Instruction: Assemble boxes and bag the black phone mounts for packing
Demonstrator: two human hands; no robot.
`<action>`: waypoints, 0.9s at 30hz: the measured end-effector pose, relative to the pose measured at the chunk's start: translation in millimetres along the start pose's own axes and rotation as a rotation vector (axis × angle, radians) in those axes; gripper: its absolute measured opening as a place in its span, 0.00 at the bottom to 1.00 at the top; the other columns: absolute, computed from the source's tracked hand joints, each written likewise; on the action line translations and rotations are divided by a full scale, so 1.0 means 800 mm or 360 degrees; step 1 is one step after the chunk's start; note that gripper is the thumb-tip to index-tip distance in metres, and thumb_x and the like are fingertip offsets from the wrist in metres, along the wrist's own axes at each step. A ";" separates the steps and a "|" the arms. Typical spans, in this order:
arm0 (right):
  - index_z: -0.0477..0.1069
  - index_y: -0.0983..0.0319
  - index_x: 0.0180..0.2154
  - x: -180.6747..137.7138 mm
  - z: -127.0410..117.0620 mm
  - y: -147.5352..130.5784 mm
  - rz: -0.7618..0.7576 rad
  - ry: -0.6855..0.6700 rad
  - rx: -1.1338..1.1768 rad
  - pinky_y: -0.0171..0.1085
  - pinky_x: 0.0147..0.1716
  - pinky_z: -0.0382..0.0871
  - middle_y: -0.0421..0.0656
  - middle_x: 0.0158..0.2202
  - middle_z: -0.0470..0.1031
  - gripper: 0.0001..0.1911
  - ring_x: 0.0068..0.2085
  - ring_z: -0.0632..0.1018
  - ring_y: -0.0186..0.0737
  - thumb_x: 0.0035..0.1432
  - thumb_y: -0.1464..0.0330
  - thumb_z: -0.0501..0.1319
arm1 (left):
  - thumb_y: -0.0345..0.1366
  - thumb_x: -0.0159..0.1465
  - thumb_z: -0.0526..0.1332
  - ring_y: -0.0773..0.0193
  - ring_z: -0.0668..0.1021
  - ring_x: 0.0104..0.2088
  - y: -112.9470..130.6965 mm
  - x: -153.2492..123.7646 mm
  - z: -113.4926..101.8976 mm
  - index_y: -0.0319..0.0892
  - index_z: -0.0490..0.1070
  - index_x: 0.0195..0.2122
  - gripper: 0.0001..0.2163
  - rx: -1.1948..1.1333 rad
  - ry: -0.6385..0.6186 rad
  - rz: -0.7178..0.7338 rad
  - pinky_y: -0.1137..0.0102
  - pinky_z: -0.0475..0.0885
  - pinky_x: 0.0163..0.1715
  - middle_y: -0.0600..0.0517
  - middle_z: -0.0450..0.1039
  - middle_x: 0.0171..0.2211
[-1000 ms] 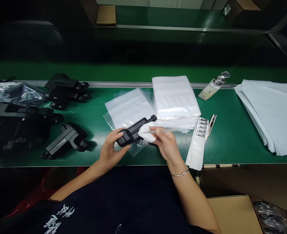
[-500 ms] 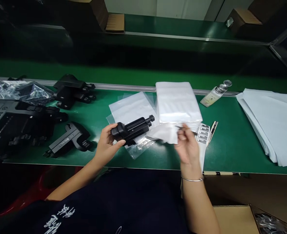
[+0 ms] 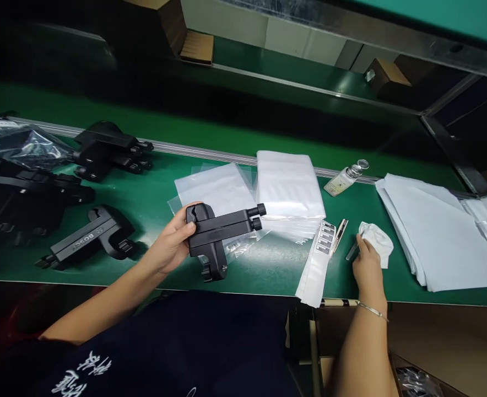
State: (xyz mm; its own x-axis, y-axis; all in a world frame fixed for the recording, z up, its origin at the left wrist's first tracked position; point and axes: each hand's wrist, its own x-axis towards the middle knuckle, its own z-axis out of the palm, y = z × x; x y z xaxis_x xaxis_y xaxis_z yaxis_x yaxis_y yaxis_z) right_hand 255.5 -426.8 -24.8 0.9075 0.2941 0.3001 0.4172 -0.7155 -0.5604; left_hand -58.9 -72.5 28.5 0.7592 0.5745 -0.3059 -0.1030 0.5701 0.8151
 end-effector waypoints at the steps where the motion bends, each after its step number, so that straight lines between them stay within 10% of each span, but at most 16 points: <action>1: 0.77 0.62 0.44 -0.008 0.000 -0.010 -0.0021 0.0046 -0.0069 0.56 0.56 0.63 0.58 0.47 0.75 0.15 0.55 0.73 0.61 0.56 0.67 0.57 | 0.43 0.50 0.73 0.66 0.77 0.31 0.000 0.001 0.002 0.47 0.68 0.49 0.26 -0.0041 0.0001 -0.0108 0.75 0.74 0.27 0.54 0.74 0.36; 4: 0.72 0.63 0.53 -0.041 0.000 -0.073 -0.0050 0.0233 -0.0029 0.59 0.59 0.60 0.58 0.53 0.72 0.21 0.58 0.71 0.58 0.61 0.65 0.54 | 0.41 0.55 0.70 0.66 0.77 0.25 -0.004 0.005 0.010 0.42 0.71 0.42 0.16 -0.0150 0.0024 -0.0503 0.74 0.74 0.22 0.54 0.75 0.30; 9: 0.48 0.49 0.67 -0.088 0.017 -0.204 -0.0476 -0.0754 0.0649 0.54 0.62 0.61 0.43 0.69 0.53 0.36 0.66 0.62 0.49 0.62 0.60 0.59 | 0.37 0.68 0.56 0.66 0.78 0.24 -0.021 0.009 0.037 0.37 0.73 0.39 0.10 -0.0262 0.0120 -0.1018 0.73 0.76 0.24 0.50 0.77 0.28; 13: 0.55 0.46 0.65 -0.095 0.032 -0.234 -0.0490 -0.0816 0.0832 0.52 0.63 0.60 0.39 0.68 0.55 0.30 0.68 0.57 0.47 0.63 0.60 0.58 | 0.40 0.68 0.55 0.63 0.79 0.24 -0.033 0.004 0.047 0.36 0.74 0.41 0.13 -0.0283 0.0098 -0.1189 0.69 0.78 0.27 0.49 0.78 0.28; 20: 0.48 0.52 0.67 -0.119 0.049 -0.240 -0.0178 -0.0792 0.1228 0.49 0.53 0.73 0.49 0.64 0.62 0.38 0.59 0.71 0.49 0.61 0.59 0.61 | 0.34 0.65 0.58 0.65 0.78 0.23 -0.038 0.013 0.028 0.38 0.74 0.47 0.12 -0.0386 -0.0070 -0.0945 0.74 0.73 0.22 0.51 0.78 0.27; 27: 0.59 0.53 0.62 -0.157 0.050 -0.299 -0.0629 -0.0638 0.0767 0.52 0.51 0.73 0.48 0.52 0.74 0.30 0.52 0.76 0.51 0.60 0.57 0.61 | 0.39 0.62 0.60 0.61 0.79 0.29 -0.055 0.036 0.028 0.43 0.70 0.57 0.22 -0.0383 -0.0165 -0.0831 0.69 0.74 0.31 0.50 0.80 0.33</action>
State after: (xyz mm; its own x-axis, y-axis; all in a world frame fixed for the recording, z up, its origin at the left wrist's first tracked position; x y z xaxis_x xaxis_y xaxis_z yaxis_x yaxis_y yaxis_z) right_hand 43.6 -267.3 40.6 0.5951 0.7469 0.2967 0.6085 -0.1777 -0.7734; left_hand -18.5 -94.1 -4.9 0.8064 0.1278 -0.5774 0.1679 0.8867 0.4307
